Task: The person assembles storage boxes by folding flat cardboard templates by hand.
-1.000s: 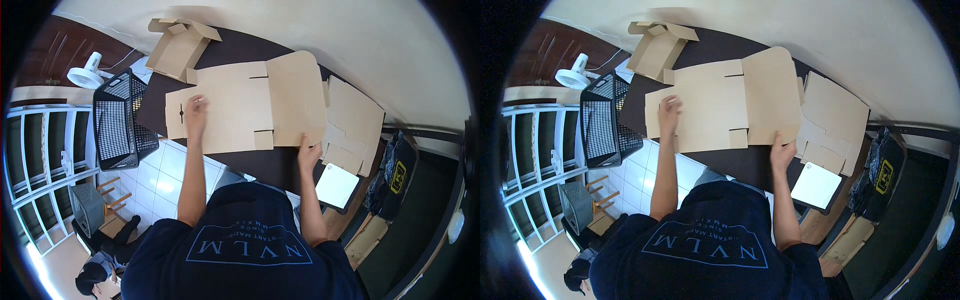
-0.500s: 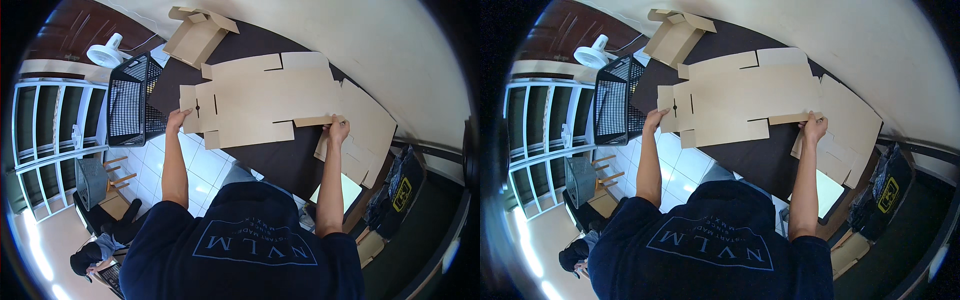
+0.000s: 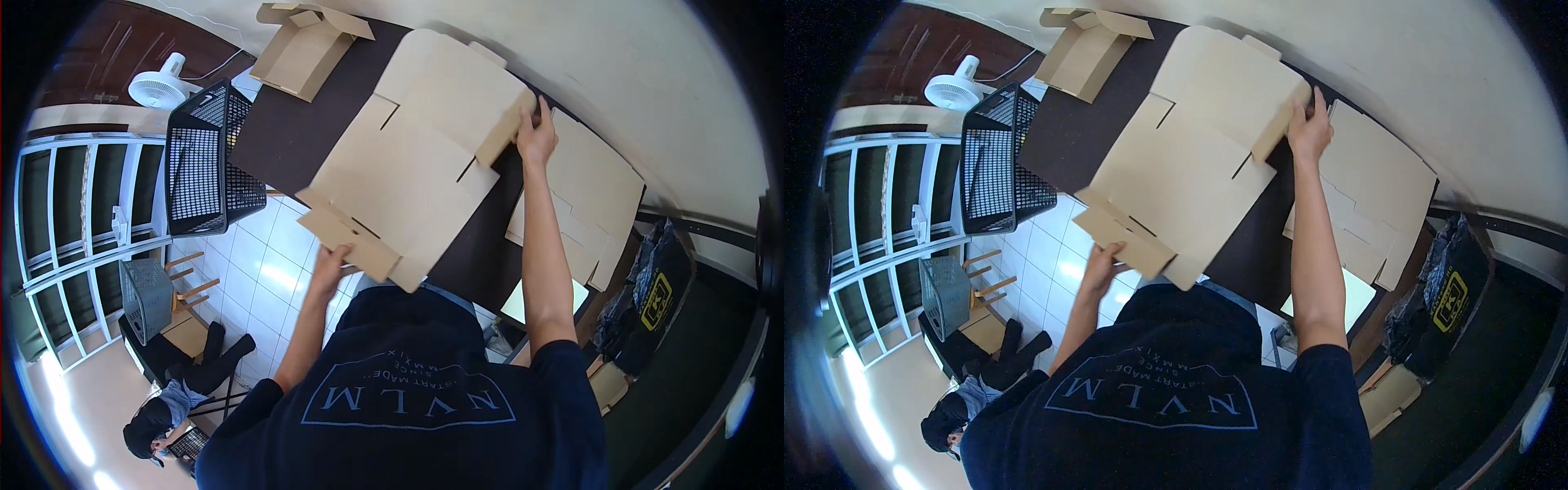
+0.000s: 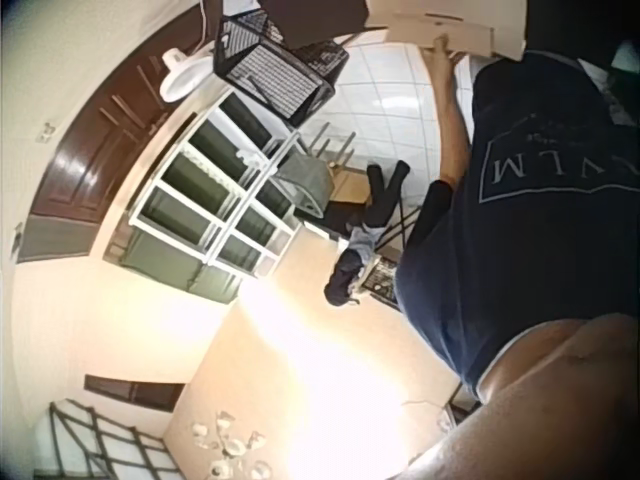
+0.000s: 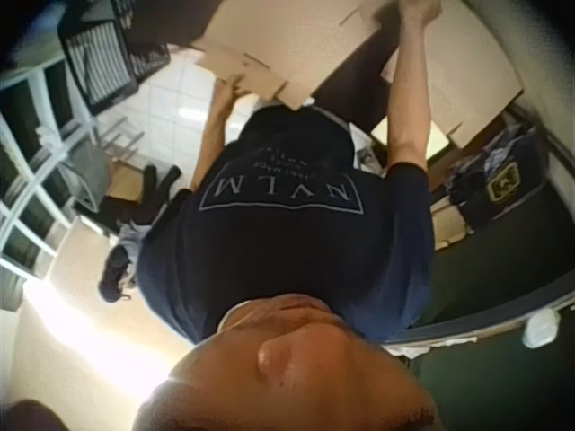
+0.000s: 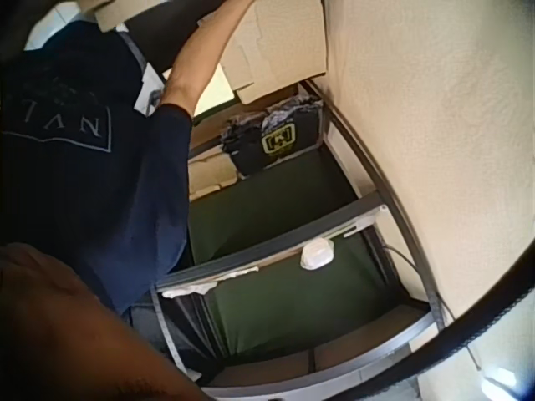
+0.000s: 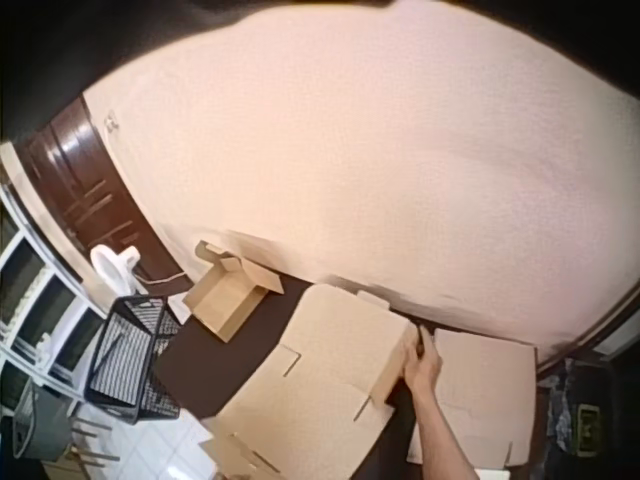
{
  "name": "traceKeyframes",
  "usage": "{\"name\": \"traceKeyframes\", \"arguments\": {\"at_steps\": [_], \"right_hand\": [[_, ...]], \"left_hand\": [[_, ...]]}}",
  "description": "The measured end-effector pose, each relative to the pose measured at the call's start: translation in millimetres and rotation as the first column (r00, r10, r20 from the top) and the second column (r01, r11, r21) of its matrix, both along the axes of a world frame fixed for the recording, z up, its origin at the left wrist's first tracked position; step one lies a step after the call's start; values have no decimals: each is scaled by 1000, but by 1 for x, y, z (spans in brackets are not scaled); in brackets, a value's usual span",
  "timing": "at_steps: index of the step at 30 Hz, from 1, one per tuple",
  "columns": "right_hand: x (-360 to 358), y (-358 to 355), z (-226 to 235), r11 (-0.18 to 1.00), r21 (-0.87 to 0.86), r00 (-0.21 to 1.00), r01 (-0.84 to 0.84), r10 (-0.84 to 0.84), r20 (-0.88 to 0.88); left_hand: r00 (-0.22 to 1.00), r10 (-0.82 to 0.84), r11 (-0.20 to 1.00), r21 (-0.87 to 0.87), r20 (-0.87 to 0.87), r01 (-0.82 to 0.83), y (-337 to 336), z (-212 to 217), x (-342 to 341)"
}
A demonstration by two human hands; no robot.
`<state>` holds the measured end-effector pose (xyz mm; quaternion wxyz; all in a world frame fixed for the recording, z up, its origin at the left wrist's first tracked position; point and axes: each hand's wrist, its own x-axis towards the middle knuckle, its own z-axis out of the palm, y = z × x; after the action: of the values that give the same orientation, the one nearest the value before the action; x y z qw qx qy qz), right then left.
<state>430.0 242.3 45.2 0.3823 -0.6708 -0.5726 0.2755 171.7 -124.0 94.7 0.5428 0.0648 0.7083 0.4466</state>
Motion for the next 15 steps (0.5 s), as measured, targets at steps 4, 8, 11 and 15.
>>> {"name": "traceKeyframes", "arguments": {"at_steps": [4, 8, 11, 15], "right_hand": [[-24, -17, 8, 996, 82, 996, 29, -22, -87], [-2, -87, -12, 980, -14, 973, -198, 195, -125], [20, -170, -21, 921, -209, 944, -329, 323, -64], [17, -272, 11, 845, -298, 873, -445, 483, 67]], "left_hand": [[946, -178, 975, -78, 270, 206, 2, -4, 25], [810, -552, 750, -308, 196, 585, -27, -16, -16], [849, -377, 913, -6, 371, 408, -77, -62, -58], [803, -304, 951, 219, 512, 220, -82, -70, -116]]}}
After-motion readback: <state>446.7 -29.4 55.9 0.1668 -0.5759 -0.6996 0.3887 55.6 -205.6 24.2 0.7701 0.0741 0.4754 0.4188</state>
